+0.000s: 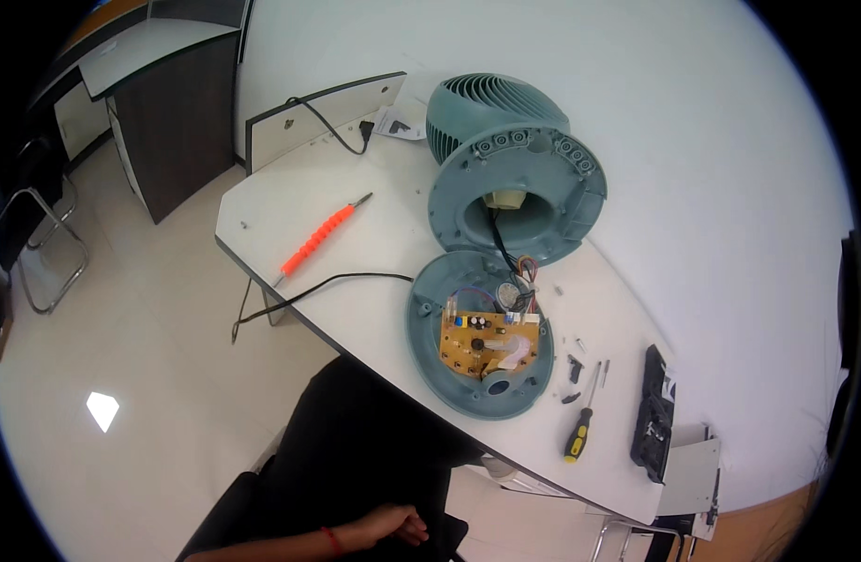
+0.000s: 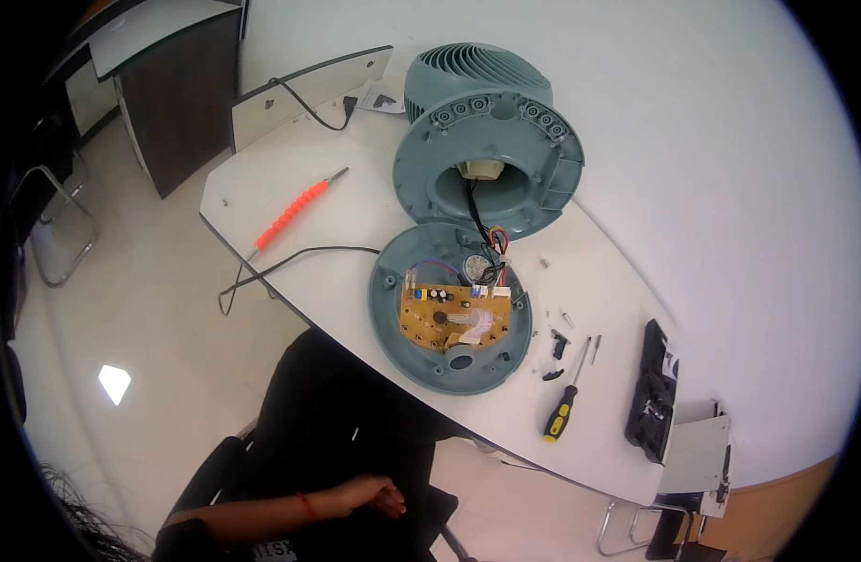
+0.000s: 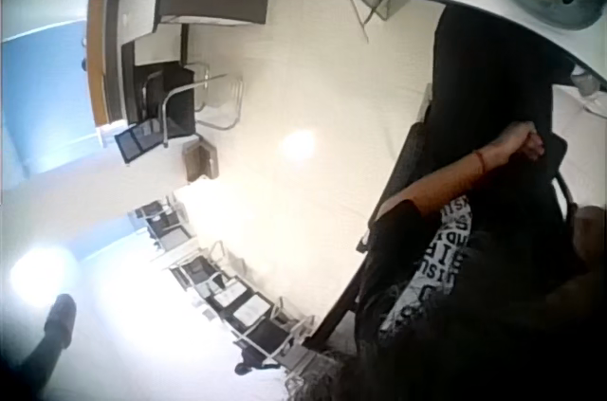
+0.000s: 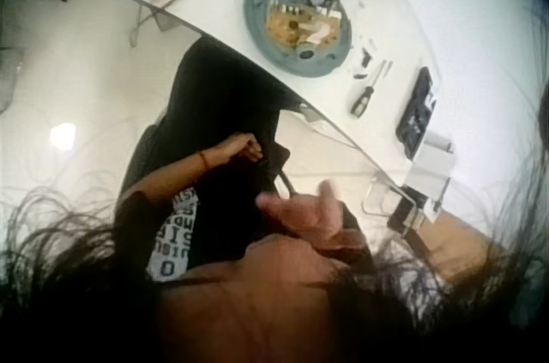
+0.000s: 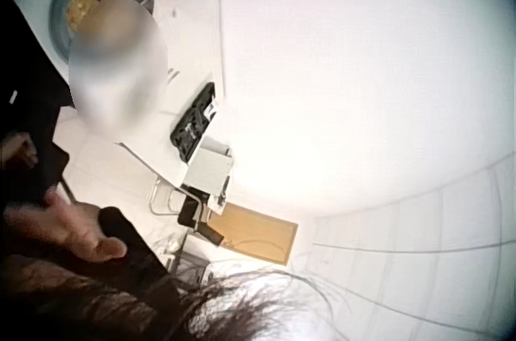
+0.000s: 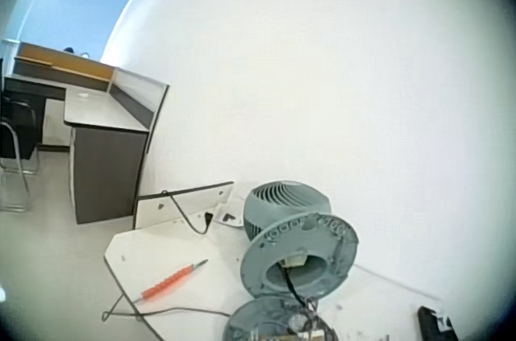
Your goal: The person uses a screwdriver to remove screws from a circuit board inside a disassembled fan base. They then remove the circuit board and manipulate a small component attached to it.
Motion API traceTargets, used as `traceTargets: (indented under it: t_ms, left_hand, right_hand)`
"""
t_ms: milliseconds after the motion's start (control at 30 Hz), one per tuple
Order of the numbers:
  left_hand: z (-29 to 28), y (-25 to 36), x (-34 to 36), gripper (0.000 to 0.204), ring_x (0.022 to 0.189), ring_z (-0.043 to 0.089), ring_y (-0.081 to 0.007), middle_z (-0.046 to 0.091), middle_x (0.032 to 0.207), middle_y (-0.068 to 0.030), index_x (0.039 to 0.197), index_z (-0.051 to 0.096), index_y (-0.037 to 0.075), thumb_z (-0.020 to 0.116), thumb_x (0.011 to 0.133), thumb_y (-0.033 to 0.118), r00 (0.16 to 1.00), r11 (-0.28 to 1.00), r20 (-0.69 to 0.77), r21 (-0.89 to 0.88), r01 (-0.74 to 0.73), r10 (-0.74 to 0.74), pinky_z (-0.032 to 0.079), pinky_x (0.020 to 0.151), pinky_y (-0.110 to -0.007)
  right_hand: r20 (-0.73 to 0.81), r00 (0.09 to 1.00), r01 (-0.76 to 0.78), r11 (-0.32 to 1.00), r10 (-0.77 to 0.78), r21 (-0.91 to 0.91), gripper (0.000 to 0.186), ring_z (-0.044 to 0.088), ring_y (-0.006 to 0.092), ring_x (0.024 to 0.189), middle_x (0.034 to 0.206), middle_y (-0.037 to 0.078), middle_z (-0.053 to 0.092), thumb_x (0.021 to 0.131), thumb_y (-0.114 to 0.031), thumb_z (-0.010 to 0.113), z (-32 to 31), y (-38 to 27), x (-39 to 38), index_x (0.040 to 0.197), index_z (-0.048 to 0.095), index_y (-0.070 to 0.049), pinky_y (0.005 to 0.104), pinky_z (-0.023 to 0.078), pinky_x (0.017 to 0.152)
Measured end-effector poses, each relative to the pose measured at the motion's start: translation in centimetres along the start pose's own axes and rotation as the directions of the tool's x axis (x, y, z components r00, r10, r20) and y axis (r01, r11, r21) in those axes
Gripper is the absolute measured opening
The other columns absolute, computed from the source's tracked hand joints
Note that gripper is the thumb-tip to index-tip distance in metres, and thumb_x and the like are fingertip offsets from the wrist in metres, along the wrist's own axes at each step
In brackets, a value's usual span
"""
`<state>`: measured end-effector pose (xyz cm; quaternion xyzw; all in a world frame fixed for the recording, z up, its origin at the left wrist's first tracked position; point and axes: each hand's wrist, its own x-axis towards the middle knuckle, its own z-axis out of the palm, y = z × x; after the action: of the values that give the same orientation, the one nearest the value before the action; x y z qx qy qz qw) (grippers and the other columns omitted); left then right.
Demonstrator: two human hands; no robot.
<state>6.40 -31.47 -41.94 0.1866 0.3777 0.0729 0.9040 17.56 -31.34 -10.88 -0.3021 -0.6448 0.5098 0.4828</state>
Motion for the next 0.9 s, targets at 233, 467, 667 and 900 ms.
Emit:
traceTargets:
  t_ms: [233,467,667,900]
  left_hand:
    - [1.6,0.9,-2.5,0.045,0.115,0.074,-0.0326,0.074,0.127,-0.0237,0.127,0.063,-0.004,0.036,0.110,0.028,0.991,0.991,-0.129,-0.117,-0.058,0.043,0.050,0.110,-0.043]
    - [0.4,0.0,-2.0,0.049,0.098,0.075,-0.0314,0.075,0.112,-0.0228,0.118,0.065,-0.004,0.037,0.110,0.035,0.970,0.985,-0.244,-0.170,-0.024,-0.019,0.057,0.084,-0.038]
    - [0.8,-1.6,0.8,0.044,0.070,0.071,-0.0252,0.071,0.082,-0.0133,0.095,0.065,0.003,0.042,0.107,0.039,0.904,0.985,-0.425,-0.167,-0.035,-0.040,0.049,0.060,-0.036]
    - [-1.9,-3.0,2.2,0.039,0.063,0.067,-0.0231,0.071,0.075,-0.0096,0.089,0.068,0.005,0.050,0.101,0.037,0.908,0.991,-0.414,-0.136,0.016,-0.071,0.046,0.056,-0.035]
  right_hand:
    - [-0.716,0.537,-0.088,0.814,-0.447,-0.574,0.043,0.057,0.0160,0.096,0.106,0.009,0.064,0.099,-0.009,0.053,-12.0,9.4,-1.0,0.140,0.054,0.004,0.0331,0.047,0.090]
    - [-0.702,0.549,-0.215,0.735,-0.454,-0.643,0.032,0.054,0.0153,0.095,0.101,0.007,0.058,0.099,-0.007,0.056,-15.4,15.5,-4.1,0.129,0.058,0.002,0.0283,0.043,0.091]
    - [-0.287,0.706,0.036,0.437,-0.648,-0.899,0.018,0.056,0.0218,0.095,0.101,0.010,0.061,0.096,-0.004,0.056,-17.0,10.6,2.7,0.110,0.065,0.003,0.0336,0.045,0.088]
    - [-0.593,0.762,0.209,0.965,-0.261,-0.155,0.015,0.050,0.0109,0.068,0.074,0.004,0.057,0.099,0.001,0.055,-23.5,10.6,14.5,0.097,0.070,0.003,0.0255,0.038,0.068]
